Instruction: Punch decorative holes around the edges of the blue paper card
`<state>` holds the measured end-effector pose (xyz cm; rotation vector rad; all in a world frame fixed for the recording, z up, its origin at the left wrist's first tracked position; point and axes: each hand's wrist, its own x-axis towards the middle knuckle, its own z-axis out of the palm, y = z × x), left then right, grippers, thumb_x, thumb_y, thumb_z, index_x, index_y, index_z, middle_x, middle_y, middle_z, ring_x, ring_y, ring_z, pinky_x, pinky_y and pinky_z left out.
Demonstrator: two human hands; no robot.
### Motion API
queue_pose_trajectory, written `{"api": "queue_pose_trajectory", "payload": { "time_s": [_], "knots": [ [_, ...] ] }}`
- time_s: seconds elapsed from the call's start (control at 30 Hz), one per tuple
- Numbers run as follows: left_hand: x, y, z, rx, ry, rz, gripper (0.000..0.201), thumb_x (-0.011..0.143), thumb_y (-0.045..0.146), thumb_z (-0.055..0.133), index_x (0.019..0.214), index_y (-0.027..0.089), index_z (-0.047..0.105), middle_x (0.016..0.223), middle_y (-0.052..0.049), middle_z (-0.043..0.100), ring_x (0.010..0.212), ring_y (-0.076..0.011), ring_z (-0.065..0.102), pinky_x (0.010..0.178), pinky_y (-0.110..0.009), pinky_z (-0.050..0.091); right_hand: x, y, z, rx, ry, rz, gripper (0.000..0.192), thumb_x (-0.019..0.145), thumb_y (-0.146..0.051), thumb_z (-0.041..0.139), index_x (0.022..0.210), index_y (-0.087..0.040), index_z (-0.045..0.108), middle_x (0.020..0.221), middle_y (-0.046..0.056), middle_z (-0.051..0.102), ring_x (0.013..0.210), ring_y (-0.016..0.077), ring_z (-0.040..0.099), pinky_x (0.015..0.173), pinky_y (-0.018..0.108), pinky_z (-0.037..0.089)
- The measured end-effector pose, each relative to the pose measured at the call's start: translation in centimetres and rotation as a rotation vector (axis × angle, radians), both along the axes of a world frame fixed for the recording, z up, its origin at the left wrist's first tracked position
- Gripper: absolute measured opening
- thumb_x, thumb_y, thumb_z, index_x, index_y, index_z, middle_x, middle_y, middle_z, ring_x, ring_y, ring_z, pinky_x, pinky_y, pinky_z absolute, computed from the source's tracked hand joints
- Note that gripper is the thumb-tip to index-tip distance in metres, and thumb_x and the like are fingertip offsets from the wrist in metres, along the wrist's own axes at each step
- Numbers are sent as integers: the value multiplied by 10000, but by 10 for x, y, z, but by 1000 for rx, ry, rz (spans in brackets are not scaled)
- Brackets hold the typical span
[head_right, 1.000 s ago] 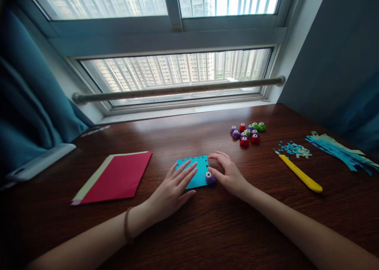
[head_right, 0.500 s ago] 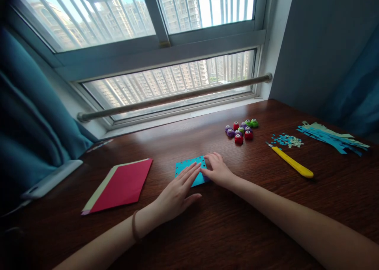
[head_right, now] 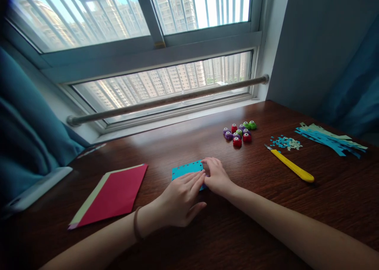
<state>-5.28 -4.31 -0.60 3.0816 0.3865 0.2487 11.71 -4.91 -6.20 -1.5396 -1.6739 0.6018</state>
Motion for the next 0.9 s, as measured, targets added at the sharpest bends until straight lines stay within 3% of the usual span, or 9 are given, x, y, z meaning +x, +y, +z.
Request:
{"api": "queue_pose_trajectory", "payload": {
  "time_s": [0.3, 0.43, 0.6, 0.77, 0.9],
  "knots": [
    [1, -4, -9, 157, 12, 8, 583, 884, 407, 406, 1217, -72, 403, 1283, -288, 406, 1227, -384, 349, 1016, -469, 339, 5, 1, -8, 39, 16, 51, 407, 710, -186, 496, 1114, -163, 546, 1191, 102, 512, 1164, 254, 394, 1023, 417, 300],
    [-2, -2, -17, 90, -85, 28, 608, 894, 422, 421, 1263, -57, 357, 1324, -272, 366, 1281, -346, 272, 1043, -452, 323, 5, 1, -13, 25, -34, 46, 374, 740, -199, 472, 1103, -165, 555, 1216, 103, 500, 1185, 256, 369, 1029, 439, 279],
    [-3, 1, -25, -82, -165, 107, 674, 859, 322, 534, 1373, 64, 184, 1435, -172, 216, 1335, -279, 153, 1082, -470, 263, 3, -3, -14, 81, -48, 56, 360, 812, -264, 445, 1135, -136, 537, 1238, 115, 494, 1191, 260, 358, 1035, 453, 268],
    [-3, 3, -35, -131, -226, 228, 798, 816, 295, 604, 1395, 108, 88, 1449, -189, 149, 1340, -305, 104, 1060, -551, 246, 3, -9, -9, 97, 113, 34, 393, 825, -395, 523, 1141, -162, 523, 1186, 111, 514, 1142, 252, 423, 1001, 431, 335],
    [-3, 4, -38, -125, -245, 269, 807, 818, 329, 597, 1399, 117, 79, 1449, -195, 141, 1338, -323, 93, 1046, -568, 249, 10, -11, -5, 5, 257, 9, 554, 731, -401, 645, 1202, -172, 464, 1221, 121, 468, 1146, 254, 441, 999, 419, 349]
  ]
}}
